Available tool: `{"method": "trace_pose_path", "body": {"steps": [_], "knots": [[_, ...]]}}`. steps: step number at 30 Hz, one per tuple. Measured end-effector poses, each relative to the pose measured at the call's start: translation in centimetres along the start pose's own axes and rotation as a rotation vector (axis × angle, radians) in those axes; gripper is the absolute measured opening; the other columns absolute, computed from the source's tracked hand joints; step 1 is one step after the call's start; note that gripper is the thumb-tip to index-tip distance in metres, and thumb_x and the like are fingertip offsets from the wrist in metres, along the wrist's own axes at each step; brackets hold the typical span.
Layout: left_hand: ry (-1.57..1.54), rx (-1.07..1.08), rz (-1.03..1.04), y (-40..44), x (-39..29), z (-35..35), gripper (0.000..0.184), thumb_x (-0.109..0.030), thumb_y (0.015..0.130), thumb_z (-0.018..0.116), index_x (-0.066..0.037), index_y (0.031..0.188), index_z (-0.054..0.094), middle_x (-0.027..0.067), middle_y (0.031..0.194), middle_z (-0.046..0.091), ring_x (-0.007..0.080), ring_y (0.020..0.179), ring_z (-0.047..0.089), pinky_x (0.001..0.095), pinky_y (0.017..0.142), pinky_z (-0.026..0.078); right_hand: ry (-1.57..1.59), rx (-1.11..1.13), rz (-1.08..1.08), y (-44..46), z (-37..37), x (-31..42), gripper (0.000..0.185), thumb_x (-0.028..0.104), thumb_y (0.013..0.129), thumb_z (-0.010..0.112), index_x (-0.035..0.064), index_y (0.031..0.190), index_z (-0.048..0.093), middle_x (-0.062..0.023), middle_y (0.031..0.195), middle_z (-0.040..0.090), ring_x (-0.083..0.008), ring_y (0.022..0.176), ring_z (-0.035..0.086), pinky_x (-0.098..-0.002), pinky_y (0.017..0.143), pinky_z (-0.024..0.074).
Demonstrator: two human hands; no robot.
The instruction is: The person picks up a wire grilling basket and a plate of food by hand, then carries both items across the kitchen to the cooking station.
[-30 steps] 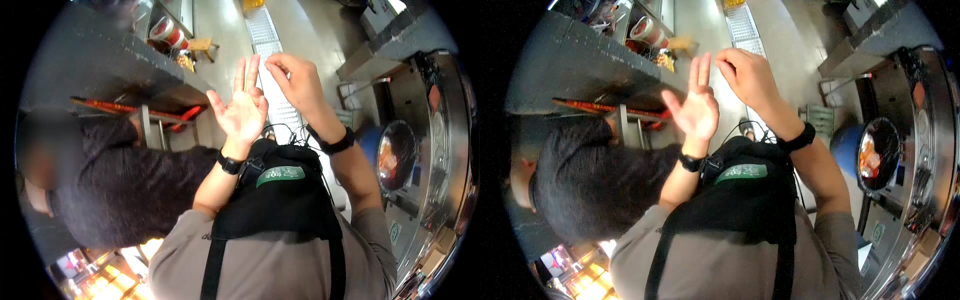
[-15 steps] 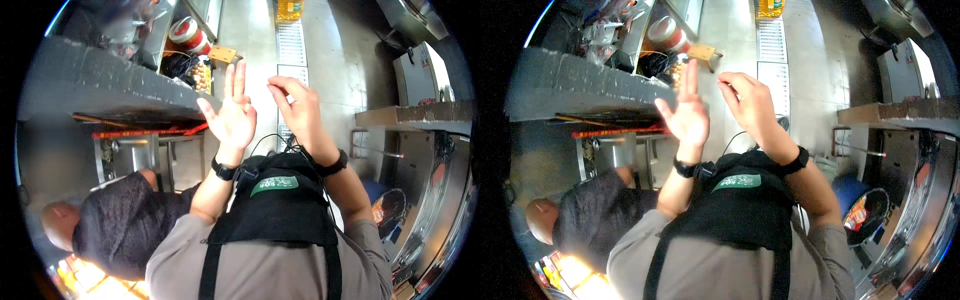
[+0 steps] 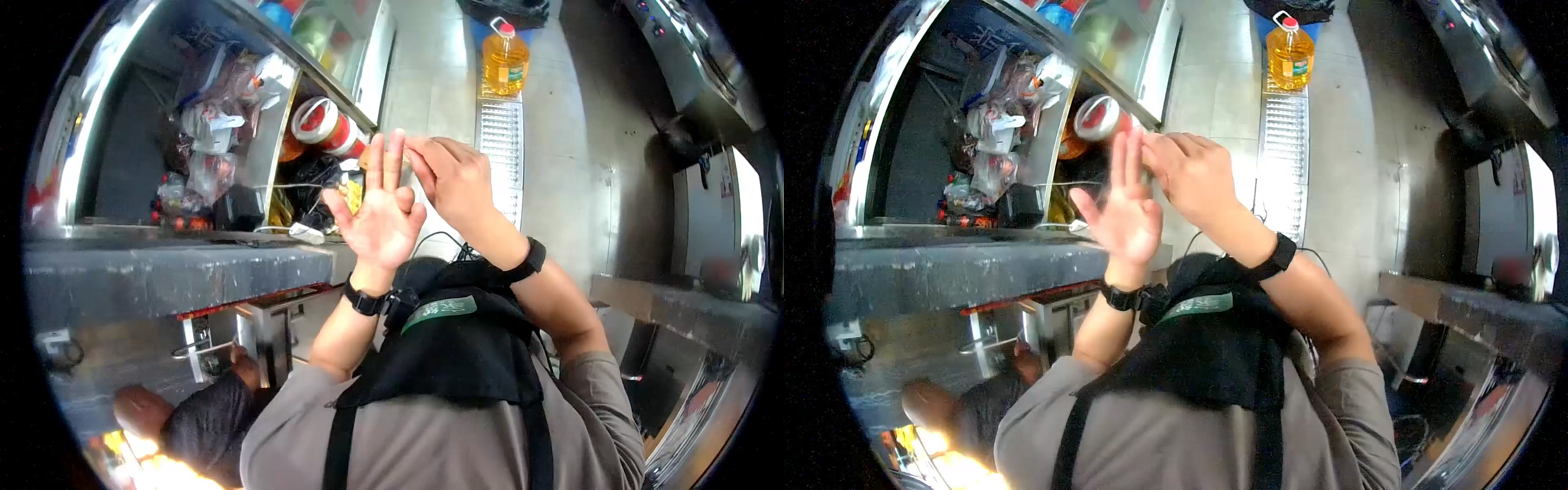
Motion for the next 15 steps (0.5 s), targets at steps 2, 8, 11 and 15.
{"method": "trace_pose_path", "body": {"steps": [2, 8, 11, 15], "knots": [[0.040, -0.039, 0.020, 3.6, -1.0, -2.2, 0.087, -0.053, 0.088, 0.056, -0.021, 0.152, 0.006, -0.0046, 0.159, 0.003, 0.0299, 0.123, 0.048, 0.0514, 0.103, 0.039, -0.004, 0.033, -0.008, 2.9, 0.8, -3.2, 0.013, 0.013, 0.079, 0.066, 0.0072, 0.090, 0.062, -0.0081, 0.073, 0.064, -0.0265, 0.063, 0.062, -0.0363, 0.055, 0.0487], [0.145, -0.216, 0.095, 11.6, -5.6, -8.5, 0.084, -0.062, 0.088, 0.048, -0.020, 0.151, 0.012, -0.0008, 0.159, 0.006, 0.0371, 0.123, 0.047, 0.0556, 0.102, 0.037, 0.007, 0.187, 0.055, 8.8, 6.2, -12.2, 0.008, 0.014, 0.077, 0.063, 0.0087, 0.080, 0.058, -0.0070, 0.068, 0.060, -0.0270, 0.061, 0.061, -0.0372, 0.053, 0.0474], [0.197, -0.222, 0.085, 15.3, -9.1, -11.6, 0.085, -0.063, 0.088, 0.047, -0.020, 0.151, 0.012, 0.0005, 0.159, 0.006, 0.0368, 0.121, 0.049, 0.0558, 0.100, 0.039, 0.027, 0.247, 0.024, 12.4, 9.8, -16.1, 0.011, 0.014, 0.075, 0.061, 0.0094, 0.071, 0.052, -0.0063, 0.064, 0.054, -0.0272, 0.060, 0.059, -0.0385, 0.052, 0.0462], [0.205, -0.212, 0.103, 21.6, -15.6, -15.0, 0.086, -0.065, 0.087, 0.046, -0.020, 0.151, 0.010, 0.0012, 0.158, 0.006, 0.0351, 0.117, 0.052, 0.0556, 0.099, 0.041, -0.029, 0.325, -0.055, 18.6, 16.3, -20.4, 0.012, 0.015, 0.075, 0.062, 0.0093, 0.070, 0.053, -0.0069, 0.065, 0.054, -0.0282, 0.061, 0.059, -0.0392, 0.052, 0.0469]]}}
Point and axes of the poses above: each hand's wrist, its own y-axis towards the middle knuckle, its own z-axis out of the palm, x = y × z, the point moved 9 cm from there along y, towards the middle knuckle
